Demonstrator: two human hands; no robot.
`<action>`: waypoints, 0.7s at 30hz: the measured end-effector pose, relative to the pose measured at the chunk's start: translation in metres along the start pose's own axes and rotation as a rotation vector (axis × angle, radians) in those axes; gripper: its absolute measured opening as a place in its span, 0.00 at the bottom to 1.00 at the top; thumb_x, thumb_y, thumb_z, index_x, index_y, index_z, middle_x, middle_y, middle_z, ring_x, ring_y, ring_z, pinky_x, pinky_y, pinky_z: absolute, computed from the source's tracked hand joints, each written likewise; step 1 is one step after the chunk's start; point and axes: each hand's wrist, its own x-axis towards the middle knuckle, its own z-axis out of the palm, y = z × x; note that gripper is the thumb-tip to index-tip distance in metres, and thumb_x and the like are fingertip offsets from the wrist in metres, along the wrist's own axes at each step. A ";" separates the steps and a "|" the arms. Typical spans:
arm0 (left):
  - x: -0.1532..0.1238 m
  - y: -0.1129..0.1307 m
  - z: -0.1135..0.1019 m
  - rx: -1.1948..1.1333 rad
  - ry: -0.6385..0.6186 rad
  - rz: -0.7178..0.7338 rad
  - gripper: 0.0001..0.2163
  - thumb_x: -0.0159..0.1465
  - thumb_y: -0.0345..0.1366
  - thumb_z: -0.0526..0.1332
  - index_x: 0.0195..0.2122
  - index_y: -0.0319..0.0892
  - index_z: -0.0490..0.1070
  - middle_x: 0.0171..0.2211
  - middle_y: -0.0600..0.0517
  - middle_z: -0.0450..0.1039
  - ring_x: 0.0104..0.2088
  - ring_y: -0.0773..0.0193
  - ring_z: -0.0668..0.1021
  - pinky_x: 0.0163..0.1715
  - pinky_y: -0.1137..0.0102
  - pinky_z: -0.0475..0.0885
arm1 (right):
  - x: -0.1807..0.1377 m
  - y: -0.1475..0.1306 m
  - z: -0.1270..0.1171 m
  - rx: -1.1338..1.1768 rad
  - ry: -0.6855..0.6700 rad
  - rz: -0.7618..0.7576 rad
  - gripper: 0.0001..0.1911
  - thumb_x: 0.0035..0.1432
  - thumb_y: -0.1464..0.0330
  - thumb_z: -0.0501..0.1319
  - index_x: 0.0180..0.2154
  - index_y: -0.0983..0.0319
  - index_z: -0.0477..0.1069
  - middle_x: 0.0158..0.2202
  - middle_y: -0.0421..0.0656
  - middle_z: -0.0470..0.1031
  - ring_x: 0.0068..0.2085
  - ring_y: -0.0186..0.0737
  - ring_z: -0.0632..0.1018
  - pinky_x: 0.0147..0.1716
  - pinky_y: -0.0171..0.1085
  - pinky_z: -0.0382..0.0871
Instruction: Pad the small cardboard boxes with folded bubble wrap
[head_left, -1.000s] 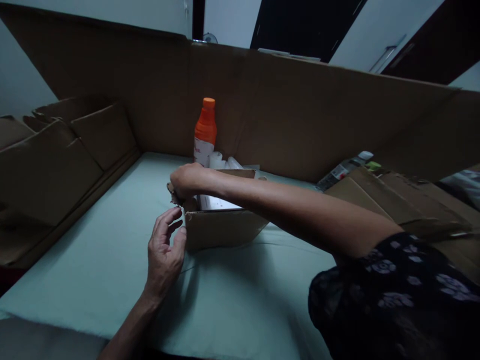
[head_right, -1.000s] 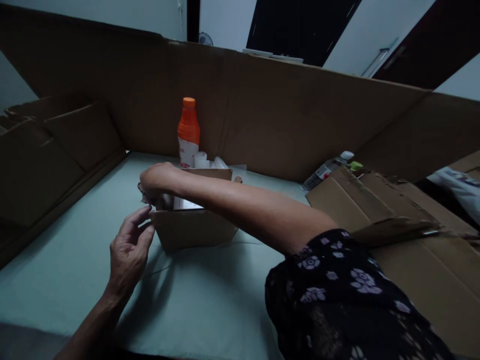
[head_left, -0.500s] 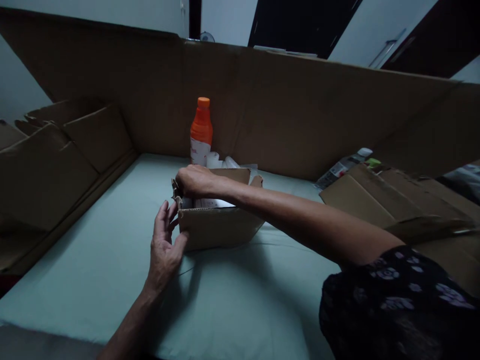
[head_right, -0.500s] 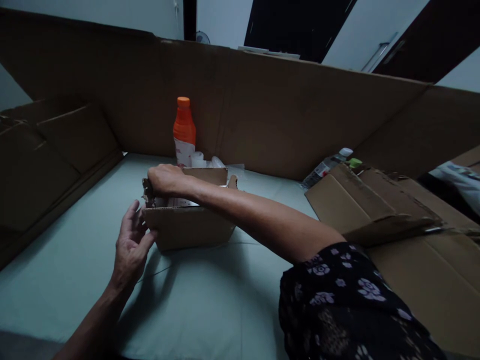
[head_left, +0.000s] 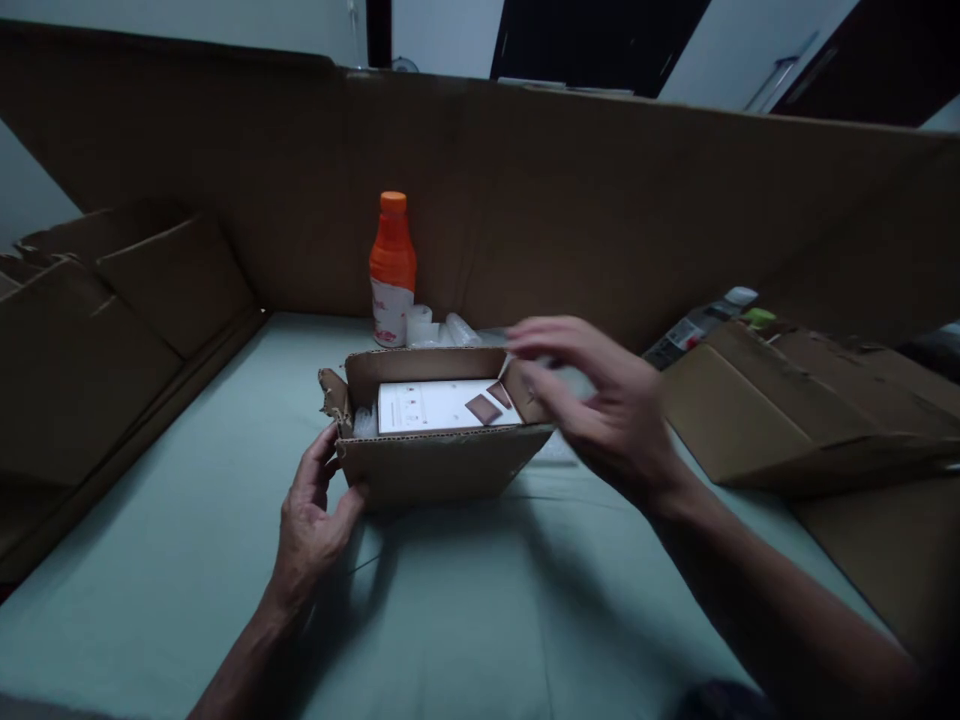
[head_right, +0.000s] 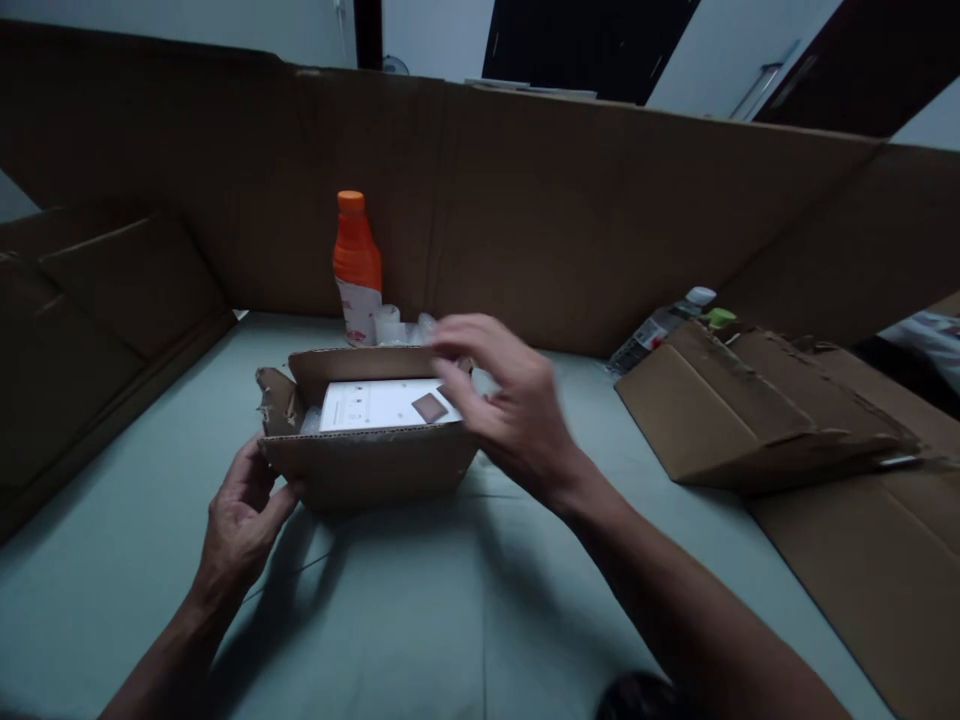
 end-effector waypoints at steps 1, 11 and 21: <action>0.000 -0.003 -0.002 -0.004 -0.011 -0.014 0.35 0.57 0.45 0.70 0.64 0.43 0.63 0.65 0.41 0.66 0.62 0.49 0.72 0.63 0.54 0.67 | -0.026 0.011 -0.011 -0.010 0.136 0.073 0.07 0.65 0.70 0.60 0.42 0.59 0.77 0.46 0.45 0.79 0.47 0.41 0.79 0.47 0.40 0.71; 0.018 -0.006 0.001 0.088 -0.115 -0.092 0.34 0.55 0.45 0.68 0.61 0.41 0.64 0.55 0.43 0.74 0.52 0.51 0.78 0.52 0.58 0.74 | -0.108 0.053 0.067 0.315 -0.071 0.600 0.29 0.54 0.58 0.65 0.55 0.64 0.69 0.50 0.51 0.78 0.46 0.49 0.79 0.46 0.45 0.74; -0.026 -0.004 0.017 0.224 0.003 0.020 0.27 0.56 0.47 0.67 0.56 0.42 0.69 0.45 0.45 0.77 0.46 0.54 0.79 0.48 0.60 0.74 | -0.134 0.044 0.034 0.243 -0.013 0.553 0.22 0.54 0.62 0.66 0.50 0.63 0.72 0.44 0.49 0.80 0.45 0.49 0.79 0.44 0.42 0.74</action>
